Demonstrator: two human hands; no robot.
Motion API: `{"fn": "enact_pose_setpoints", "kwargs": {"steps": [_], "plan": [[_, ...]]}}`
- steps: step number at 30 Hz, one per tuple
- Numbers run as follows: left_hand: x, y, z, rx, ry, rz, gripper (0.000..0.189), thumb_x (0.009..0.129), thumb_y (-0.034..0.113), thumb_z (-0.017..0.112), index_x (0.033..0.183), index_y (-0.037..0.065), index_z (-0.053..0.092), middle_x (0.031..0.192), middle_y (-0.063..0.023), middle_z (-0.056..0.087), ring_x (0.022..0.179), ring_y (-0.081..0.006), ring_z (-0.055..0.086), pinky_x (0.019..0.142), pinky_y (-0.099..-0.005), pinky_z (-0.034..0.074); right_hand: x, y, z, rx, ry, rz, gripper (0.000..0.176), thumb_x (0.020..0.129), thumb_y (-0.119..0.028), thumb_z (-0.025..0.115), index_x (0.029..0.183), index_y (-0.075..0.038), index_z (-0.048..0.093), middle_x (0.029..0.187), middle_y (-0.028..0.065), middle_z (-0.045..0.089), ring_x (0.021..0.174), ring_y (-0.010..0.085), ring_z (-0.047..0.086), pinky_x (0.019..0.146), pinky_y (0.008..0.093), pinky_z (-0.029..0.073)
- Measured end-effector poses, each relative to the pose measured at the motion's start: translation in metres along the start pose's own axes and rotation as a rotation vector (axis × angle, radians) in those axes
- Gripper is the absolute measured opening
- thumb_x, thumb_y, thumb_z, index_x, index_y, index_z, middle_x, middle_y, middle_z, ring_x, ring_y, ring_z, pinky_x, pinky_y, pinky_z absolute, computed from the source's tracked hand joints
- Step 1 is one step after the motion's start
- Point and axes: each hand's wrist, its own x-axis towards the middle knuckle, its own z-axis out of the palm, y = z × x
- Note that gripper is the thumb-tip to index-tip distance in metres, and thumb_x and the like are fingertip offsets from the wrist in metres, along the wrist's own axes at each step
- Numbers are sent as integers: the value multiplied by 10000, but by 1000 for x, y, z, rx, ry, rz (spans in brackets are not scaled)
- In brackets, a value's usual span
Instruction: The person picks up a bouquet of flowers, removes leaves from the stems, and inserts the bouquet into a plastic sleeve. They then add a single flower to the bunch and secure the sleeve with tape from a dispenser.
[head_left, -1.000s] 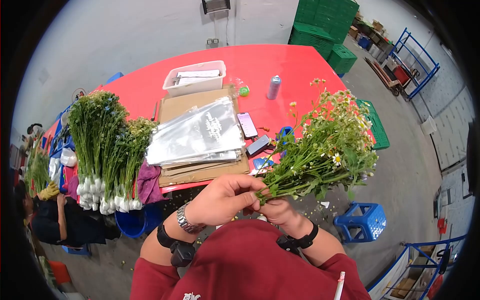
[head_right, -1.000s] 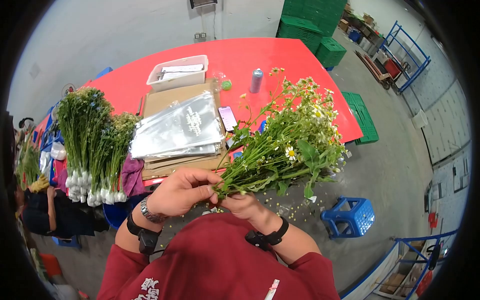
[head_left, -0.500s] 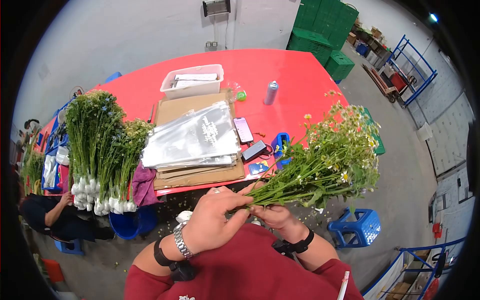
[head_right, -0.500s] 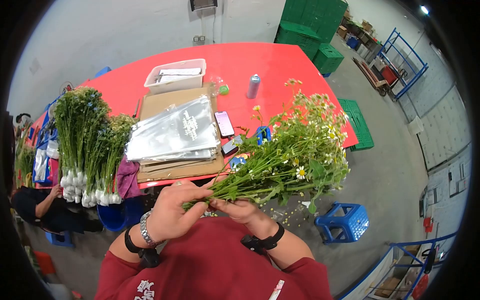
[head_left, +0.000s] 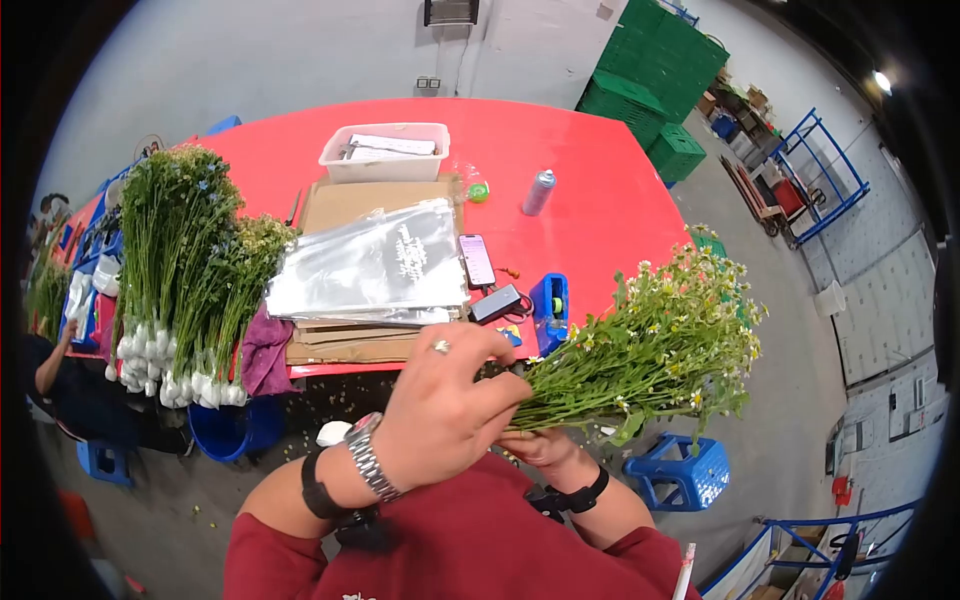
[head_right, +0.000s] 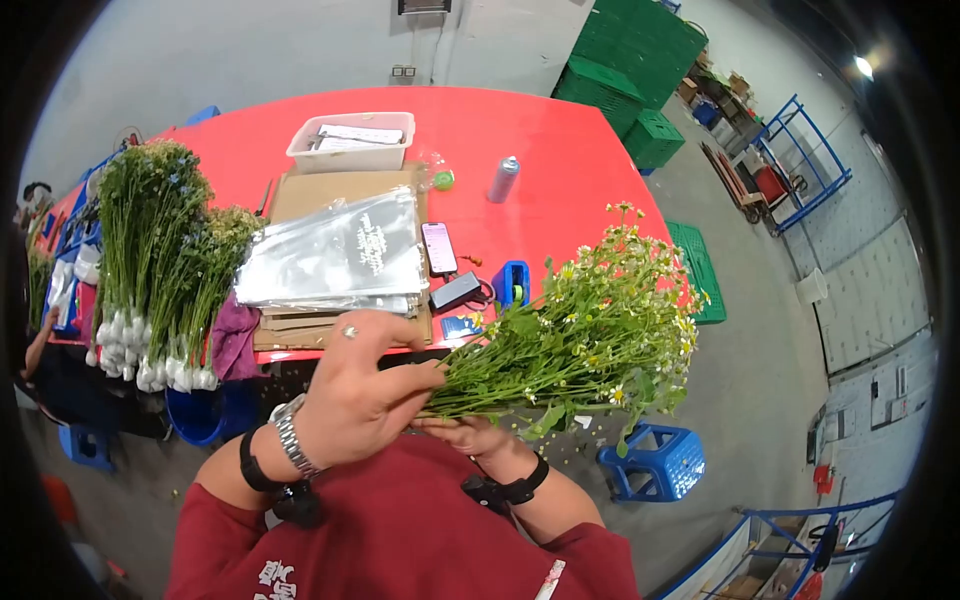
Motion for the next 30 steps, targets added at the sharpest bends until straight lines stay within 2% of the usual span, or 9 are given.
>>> {"fn": "enact_pose_setpoints", "kwargs": {"steps": [1,2,4,7,17,19,23,25,30], "plan": [[0,-3,7,4,-15,-2,230,719,84,788,937,120,725,1063,-81,592,1028,-290,570,915,-445,437,-1,-4,12,-251,-226,-156,585,890,0,693,1410,-20,426,1341,152,560,1084,240,637,877,380,568],[0,-7,9,2,-8,-4,230,719,84,788,937,120,725,1063,-81,592,1028,-290,570,915,-445,437,-1,-9,23,-384,-354,-267,579,891,-1,694,1405,-20,429,1336,151,563,1081,238,637,876,378,567],[0,-11,13,-79,-55,3,247,708,114,807,939,119,721,1069,-71,582,1014,-282,562,912,-438,430,-2,-14,39,-436,-405,-327,568,892,-2,695,1396,-20,434,1324,148,567,1074,233,637,874,374,566],[-2,-11,14,-126,-76,-71,212,726,177,790,910,105,713,1068,-61,573,1031,-270,563,971,-444,404,-3,-16,50,-454,-423,-369,551,894,-4,697,1382,-20,442,1307,144,574,1063,227,638,871,368,564],[0,-15,22,-166,-18,-39,230,725,213,804,902,109,699,1016,-43,565,988,-247,557,939,-428,405,-2,-13,55,-484,-408,-417,493,901,-11,702,1337,-19,470,1248,132,596,1027,207,638,860,348,557],[-2,-16,21,-180,10,-35,254,672,121,850,875,100,698,1010,-59,578,962,-265,553,869,-398,443,0,-13,54,-487,-407,-425,482,903,-13,703,1328,-19,476,1237,129,600,1020,203,638,858,344,555],[-7,-17,19,-212,67,-79,217,684,82,840,831,88,682,987,-58,596,941,-257,555,834,-384,445,4,-14,57,-496,-418,-450,459,905,-15,705,1309,-18,487,1214,124,609,1005,194,638,854,336,553],[-11,-21,20,-208,132,-46,207,700,46,820,819,78,654,920,-47,625,858,-256,576,789,-384,446,3,-15,59,-493,-426,-453,447,907,-17,706,1300,-18,492,1202,121,614,998,190,638,852,332,551],[-18,-26,29,-254,119,0,214,707,4,787,822,73,620,822,-36,641,735,-264,585,722,-379,455,-1,-16,65,-481,-426,-459,419,910,-20,708,1277,-18,506,1173,115,625,980,180,638,847,323,548]]}}
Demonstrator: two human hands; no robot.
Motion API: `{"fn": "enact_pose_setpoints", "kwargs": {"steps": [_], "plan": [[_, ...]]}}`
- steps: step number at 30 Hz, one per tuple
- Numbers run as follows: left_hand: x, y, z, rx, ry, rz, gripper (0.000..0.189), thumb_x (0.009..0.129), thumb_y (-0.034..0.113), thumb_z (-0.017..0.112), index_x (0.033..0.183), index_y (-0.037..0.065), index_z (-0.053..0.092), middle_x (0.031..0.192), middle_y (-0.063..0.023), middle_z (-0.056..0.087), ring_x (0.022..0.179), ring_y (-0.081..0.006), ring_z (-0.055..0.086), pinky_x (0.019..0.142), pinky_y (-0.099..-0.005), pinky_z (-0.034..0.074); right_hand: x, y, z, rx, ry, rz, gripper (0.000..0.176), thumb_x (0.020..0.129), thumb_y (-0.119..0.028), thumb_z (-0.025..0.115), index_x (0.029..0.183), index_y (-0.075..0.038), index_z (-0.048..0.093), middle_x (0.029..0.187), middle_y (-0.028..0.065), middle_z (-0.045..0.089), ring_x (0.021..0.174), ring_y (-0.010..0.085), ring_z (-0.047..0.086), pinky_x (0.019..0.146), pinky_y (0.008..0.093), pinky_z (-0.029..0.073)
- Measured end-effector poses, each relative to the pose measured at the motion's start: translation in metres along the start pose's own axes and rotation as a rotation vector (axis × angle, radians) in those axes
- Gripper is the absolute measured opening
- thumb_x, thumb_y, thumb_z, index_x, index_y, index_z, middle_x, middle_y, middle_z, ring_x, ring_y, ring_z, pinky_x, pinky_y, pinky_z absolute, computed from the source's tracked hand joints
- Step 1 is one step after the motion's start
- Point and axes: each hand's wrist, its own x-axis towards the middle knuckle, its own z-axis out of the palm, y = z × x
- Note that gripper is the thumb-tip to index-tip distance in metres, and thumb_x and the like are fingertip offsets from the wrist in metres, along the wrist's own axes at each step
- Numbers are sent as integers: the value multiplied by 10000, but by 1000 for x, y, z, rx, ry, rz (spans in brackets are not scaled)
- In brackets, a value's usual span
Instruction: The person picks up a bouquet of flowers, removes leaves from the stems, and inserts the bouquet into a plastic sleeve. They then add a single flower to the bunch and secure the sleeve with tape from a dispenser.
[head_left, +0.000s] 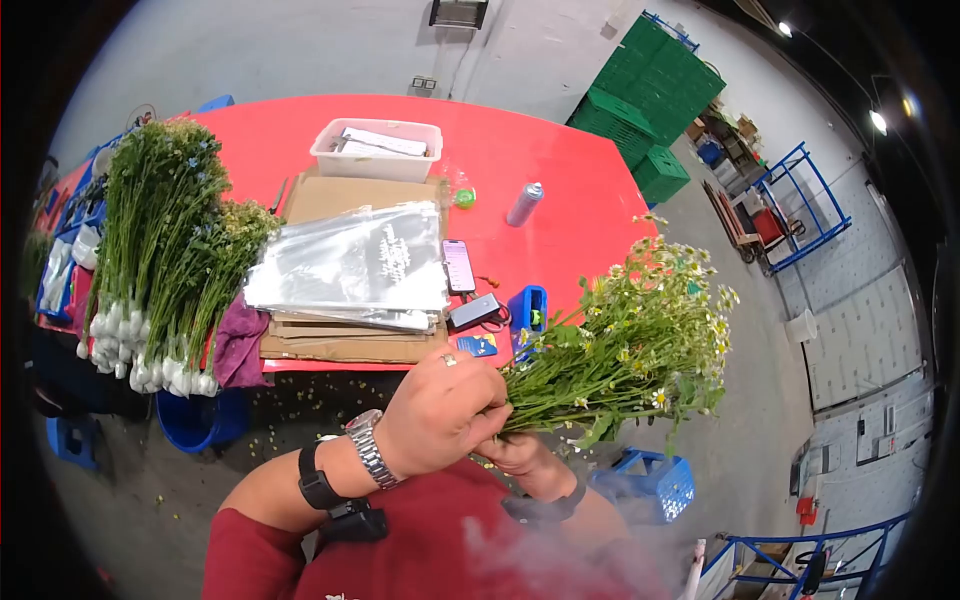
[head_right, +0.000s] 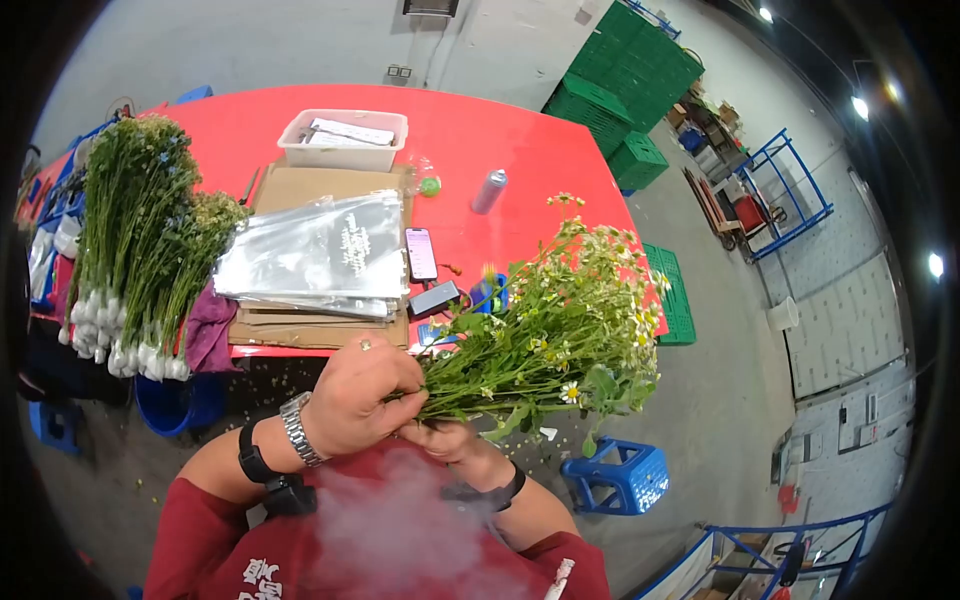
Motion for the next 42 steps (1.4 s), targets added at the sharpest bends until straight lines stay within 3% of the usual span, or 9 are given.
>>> {"fn": "enact_pose_setpoints", "kwargs": {"steps": [5,7,11,25,31,36,38,40,42], "plan": [[-1,7,-9,91,-38,-7,171,762,-28,743,826,53,607,812,-49,642,716,-233,590,692,-345,466,3,-2,2,-5,4,-15,390,914,-23,711,1254,-17,520,1144,109,636,962,170,638,842,313,544],[-4,17,-12,-279,118,-412,103,832,-18,660,923,24,638,816,-83,598,727,-259,595,661,-359,480,6,-1,1,-22,3,4,400,917,-10,711,1267,-26,519,1060,78,644,913,177,650,814,304,549],[11,14,-19,-203,1,-263,173,854,32,684,1027,30,675,858,-108,609,748,-264,618,658,-362,509,0,20,-18,-345,-101,-205,403,925,-15,704,1280,-16,514,1156,88,654,955,168,656,827,297,551],[13,10,2,-171,45,-43,155,790,-7,748,856,44,618,832,-107,627,718,-276,635,624,-358,513,-1,1,-6,-260,-34,-71,426,927,-21,701,1301,-22,498,1203,97,649,1004,164,651,863,314,547],[8,11,-8,65,-225,-101,149,790,-55,701,869,27,604,846,-119,654,738,-255,651,642,-338,527,-3,-4,-4,-329,-21,-70,436,928,-24,700,1310,-24,491,1223,101,646,1025,163,649,878,322,546],[11,27,-13,-622,381,-619,144,785,-97,642,859,10,580,818,-115,623,681,-235,617,661,-305,505,12,-7,-5,-169,-137,-19,490,936,-70,705,1354,-38,450,1265,110,634,1088,169,626,934,344,523],[10,22,-32,-658,360,-643,116,796,-52,650,890,10,624,876,-121,637,698,-232,623,671,-296,493,10,-1,-7,-121,-106,-13,494,943,-124,711,1351,-44,444,1287,106,627,1090,170,601,963,346,492],[13,16,-47,16,-139,-426,135,806,27,685,939,17,662,884,-121,638,731,-241,628,708,-332,495,8,-4,-6,-18,-139,-26,392,945,-123,690,1287,-39,519,1307,106,619,1070,169,590,956,330,480],[17,18,-39,294,-112,-255,185,808,98,718,976,30,679,851,-103,641,767,-247,636,749,-385,492,2,-1,-12,-165,-123,39,323,948,-114,668,1242,-39,559,1288,95,629,1047,163,595,933,329,485]]}}
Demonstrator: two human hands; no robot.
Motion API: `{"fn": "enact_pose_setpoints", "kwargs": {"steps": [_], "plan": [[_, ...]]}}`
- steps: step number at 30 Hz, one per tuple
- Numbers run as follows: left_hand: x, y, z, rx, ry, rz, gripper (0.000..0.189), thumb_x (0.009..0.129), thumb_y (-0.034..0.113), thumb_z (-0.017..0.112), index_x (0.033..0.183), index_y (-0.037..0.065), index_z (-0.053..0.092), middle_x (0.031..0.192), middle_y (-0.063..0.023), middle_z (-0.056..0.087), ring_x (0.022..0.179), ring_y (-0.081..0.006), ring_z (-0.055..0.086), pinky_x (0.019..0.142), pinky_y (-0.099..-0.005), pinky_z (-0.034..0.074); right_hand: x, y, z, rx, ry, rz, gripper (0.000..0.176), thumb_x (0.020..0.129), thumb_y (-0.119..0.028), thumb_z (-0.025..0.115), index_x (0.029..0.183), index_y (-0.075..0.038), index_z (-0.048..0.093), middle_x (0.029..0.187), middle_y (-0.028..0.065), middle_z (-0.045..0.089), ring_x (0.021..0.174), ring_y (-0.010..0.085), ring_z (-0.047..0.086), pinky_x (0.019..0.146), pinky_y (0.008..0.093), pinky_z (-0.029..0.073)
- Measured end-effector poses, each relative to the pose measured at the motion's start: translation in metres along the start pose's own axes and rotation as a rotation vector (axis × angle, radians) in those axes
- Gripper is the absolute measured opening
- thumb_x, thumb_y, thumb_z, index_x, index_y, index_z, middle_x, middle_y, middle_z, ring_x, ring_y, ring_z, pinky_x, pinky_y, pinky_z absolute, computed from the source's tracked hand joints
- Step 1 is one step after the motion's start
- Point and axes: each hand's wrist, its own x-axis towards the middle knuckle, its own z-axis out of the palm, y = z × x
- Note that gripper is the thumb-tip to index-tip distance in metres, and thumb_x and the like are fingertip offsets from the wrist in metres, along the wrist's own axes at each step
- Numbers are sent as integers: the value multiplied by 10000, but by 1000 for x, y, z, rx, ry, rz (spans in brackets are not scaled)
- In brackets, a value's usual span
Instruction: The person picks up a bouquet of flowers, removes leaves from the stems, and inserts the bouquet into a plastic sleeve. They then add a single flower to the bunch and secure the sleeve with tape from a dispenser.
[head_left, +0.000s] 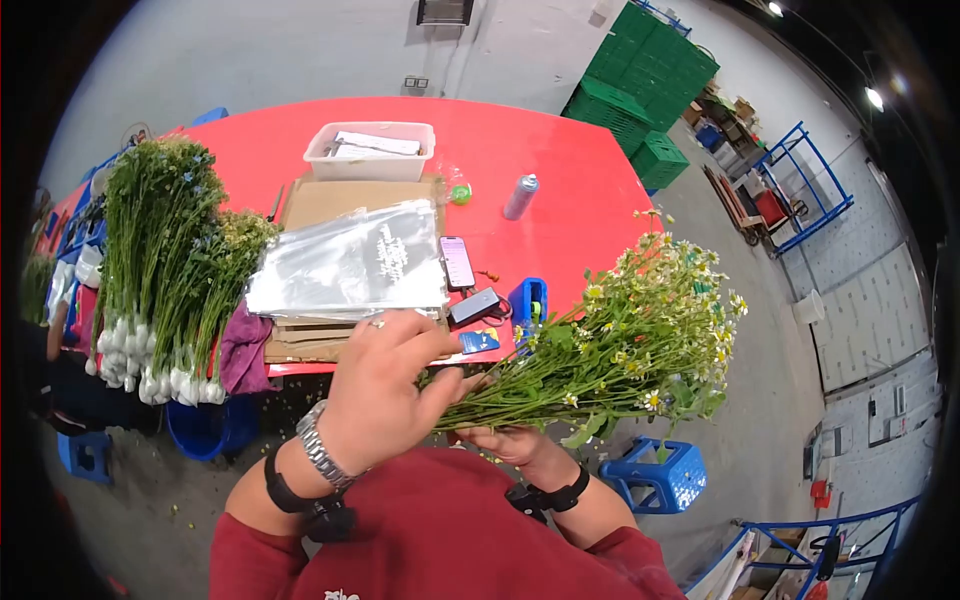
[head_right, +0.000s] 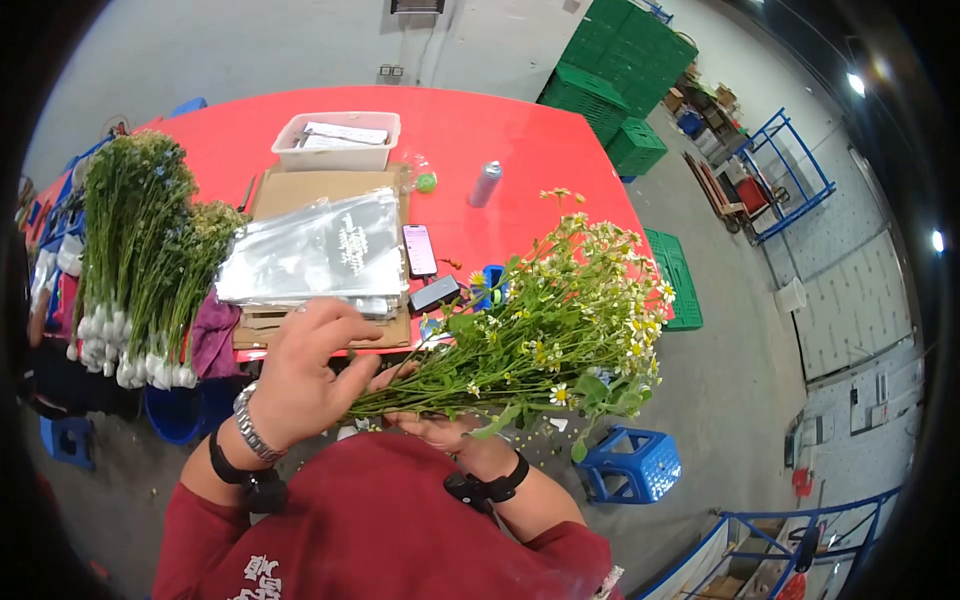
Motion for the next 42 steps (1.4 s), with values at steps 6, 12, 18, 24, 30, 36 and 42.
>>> {"fn": "enact_pose_setpoints", "kwargs": {"steps": [6,12,18,24,30,36,42], "plan": [[25,12,26,-247,94,-48,213,766,138,768,934,56,665,748,-76,633,688,-264,647,647,-382,499,-7,0,4,-403,-142,-116,179,958,-81,616,1117,-13,664,1088,71,684,974,188,635,866,324,512],[25,10,35,-644,129,-187,138,818,60,712,915,6,631,717,-78,607,649,-157,602,603,-316,480,-17,28,-16,-219,-113,20,199,992,-92,584,1132,18,673,1102,90,691,1027,210,637,901,338,499],[23,13,34,-907,-43,-309,87,870,36,681,903,-13,617,741,-29,596,676,-55,526,594,-260,451,-21,27,-11,-194,-92,127,210,988,-140,590,1137,-3,643,1095,66,664,1005,198,614,883,348,489],[14,9,34,-662,-61,-175,100,880,59,679,885,-11,608,668,-14,552,606,-55,485,560,-264,437,-18,17,-4,-64,-77,114,148,957,-98,620,1085,-33,656,1019,58,676,939,205,634,855,352,516],[6,5,31,-621,-80,-191,101,879,67,678,864,-15,620,628,-36,553,581,-63,495,554,-267,446,-17,10,8,-131,-63,53,135,956,-120,627,1059,-44,672,1001,56,680,933,193,634,850,352,514],[-6,5,29,-522,-126,-197,100,866,68,689,853,-13,631,659,-58,620,577,-97,572,565,-284,473,-22,28,-9,-138,-90,55,203,983,-138,624,1147,-26,667,1089,68,676,1013,198,635,903,349,506],[-18,3,31,-722,-8,-300,178,866,15,697,1043,-3,710,848,3,669,685,-63,594,645,-242,509,-18,6,0,75,-113,32,185,984,-126,617,1123,-5,628,1138,81,631,1040,211,612,894,362,500]]}}
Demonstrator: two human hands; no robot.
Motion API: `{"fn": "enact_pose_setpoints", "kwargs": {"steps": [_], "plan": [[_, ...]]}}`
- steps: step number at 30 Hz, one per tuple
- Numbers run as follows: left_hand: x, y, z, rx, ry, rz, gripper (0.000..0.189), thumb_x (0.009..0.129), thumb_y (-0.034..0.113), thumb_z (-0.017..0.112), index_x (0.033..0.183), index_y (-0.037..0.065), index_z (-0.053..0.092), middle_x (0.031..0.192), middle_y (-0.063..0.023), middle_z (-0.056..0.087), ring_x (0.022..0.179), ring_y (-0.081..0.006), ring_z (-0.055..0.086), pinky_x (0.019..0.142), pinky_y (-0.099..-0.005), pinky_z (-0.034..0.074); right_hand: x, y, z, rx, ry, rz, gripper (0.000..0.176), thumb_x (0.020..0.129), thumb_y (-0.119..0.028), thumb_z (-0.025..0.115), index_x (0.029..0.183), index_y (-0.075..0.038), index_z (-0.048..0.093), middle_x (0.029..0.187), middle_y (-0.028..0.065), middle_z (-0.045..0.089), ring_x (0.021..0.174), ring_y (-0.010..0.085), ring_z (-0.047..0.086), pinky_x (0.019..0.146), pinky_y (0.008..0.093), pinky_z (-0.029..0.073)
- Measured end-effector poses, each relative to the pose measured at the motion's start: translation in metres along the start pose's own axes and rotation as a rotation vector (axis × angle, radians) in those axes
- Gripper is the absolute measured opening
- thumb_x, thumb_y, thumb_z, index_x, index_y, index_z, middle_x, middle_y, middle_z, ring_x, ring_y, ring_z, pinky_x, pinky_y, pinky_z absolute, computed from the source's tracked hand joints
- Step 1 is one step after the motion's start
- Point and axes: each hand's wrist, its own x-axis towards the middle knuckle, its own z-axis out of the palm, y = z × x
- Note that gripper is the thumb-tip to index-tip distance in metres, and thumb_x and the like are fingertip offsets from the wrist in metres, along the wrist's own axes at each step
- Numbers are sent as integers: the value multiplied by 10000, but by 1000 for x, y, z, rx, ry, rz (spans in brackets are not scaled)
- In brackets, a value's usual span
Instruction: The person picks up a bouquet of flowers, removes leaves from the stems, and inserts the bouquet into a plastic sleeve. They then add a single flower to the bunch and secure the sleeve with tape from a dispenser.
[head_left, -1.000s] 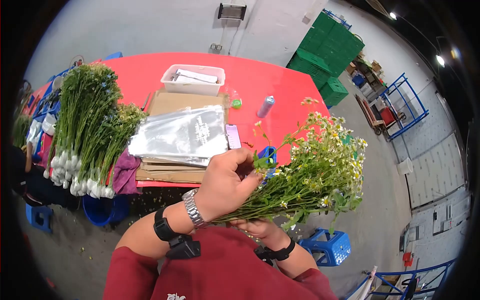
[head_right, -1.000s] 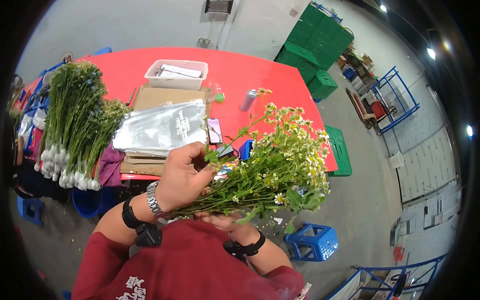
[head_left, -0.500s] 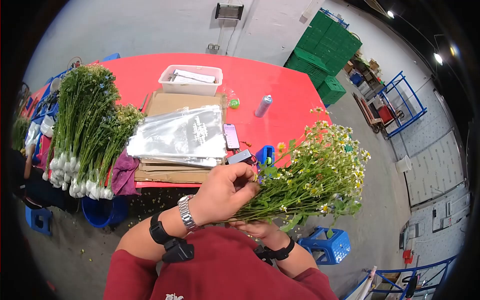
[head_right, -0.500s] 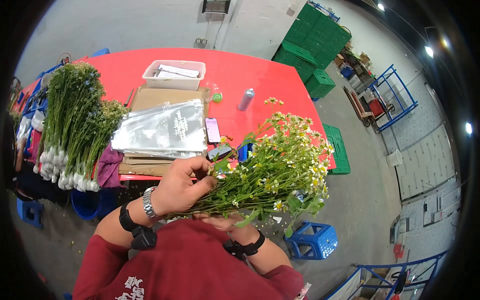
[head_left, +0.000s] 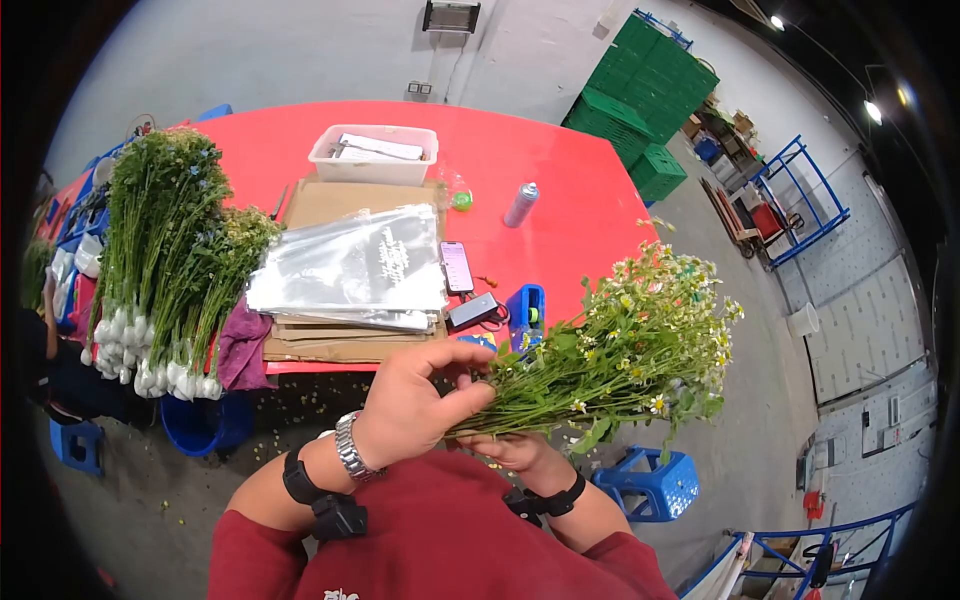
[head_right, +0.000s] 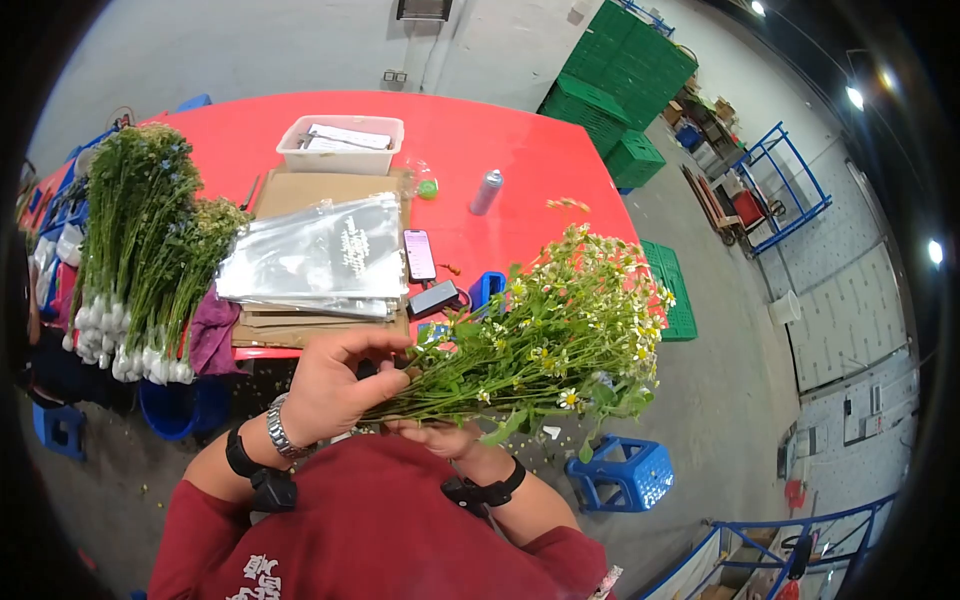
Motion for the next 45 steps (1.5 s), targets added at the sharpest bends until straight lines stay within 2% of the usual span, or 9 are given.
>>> {"fn": "enact_pose_setpoints", "kwargs": {"steps": [2,4,6,8,11,13,18,34,45], "plan": [[-1,-1,-1,-213,81,-136,294,824,51,748,1110,-8,716,907,-56,701,768,-86,617,716,-253,529,12,-16,10,-83,-20,52,172,981,-172,622,1073,-30,592,1091,66,597,1040,198,570,891,359,471],[-2,-6,-6,-167,119,-181,276,833,60,739,1096,-20,716,937,-88,712,777,-105,638,717,-263,535,30,-37,36,67,80,-138,224,948,-151,665,1113,-20,589,1166,81,575,1053,194,557,886,354,469],[0,-7,-10,175,193,88,254,840,63,727,1076,-31,720,915,-99,711,776,-129,653,707,-275,537,27,-31,31,57,79,-136,251,937,-131,670,1138,-13,577,1182,82,567,1056,191,557,893,354,471],[-3,2,-13,209,176,53,194,833,106,736,978,-22,725,880,-109,699,748,-211,669,676,-325,543,25,-27,27,49,80,-135,282,926,-112,675,1162,-6,565,1198,83,559,1060,188,556,900,353,472],[-10,9,-18,1010,107,175,124,760,134,781,786,53,691,793,-93,617,708,-328,592,661,-416,482,23,-22,18,-123,105,-151,413,878,-78,711,1231,-33,502,1159,70,563,913,179,604,788,339,522],[-7,24,-12,929,125,290,113,756,126,781,788,63,693,781,-78,595,695,-309,579,655,-413,464,18,-7,6,7,1,-135,484,926,-63,668,1364,-51,462,1239,99,585,1037,195,593,882,347,500],[13,37,13,522,53,560,125,736,83,776,838,96,703,740,-42,530,672,-247,532,645,-377,415,10,5,5,49,49,-43,486,926,-59,669,1366,-52,461,1245,101,585,1036,195,596,879,346,504],[24,23,35,400,89,405,110,746,166,781,750,85,707,706,-37,556,659,-247,552,644,-378,374,17,-2,9,74,114,-47,491,927,-44,670,1371,-53,460,1262,107,587,1033,195,606,872,343,515],[23,16,27,523,108,492,174,727,157,792,785,61,658,768,-66,577,729,-265,563,698,-387,389,11,10,-2,119,166,0,495,927,-34,670,1375,-53,459,1274,111,588,1031,194,613,866,341,523]]}}
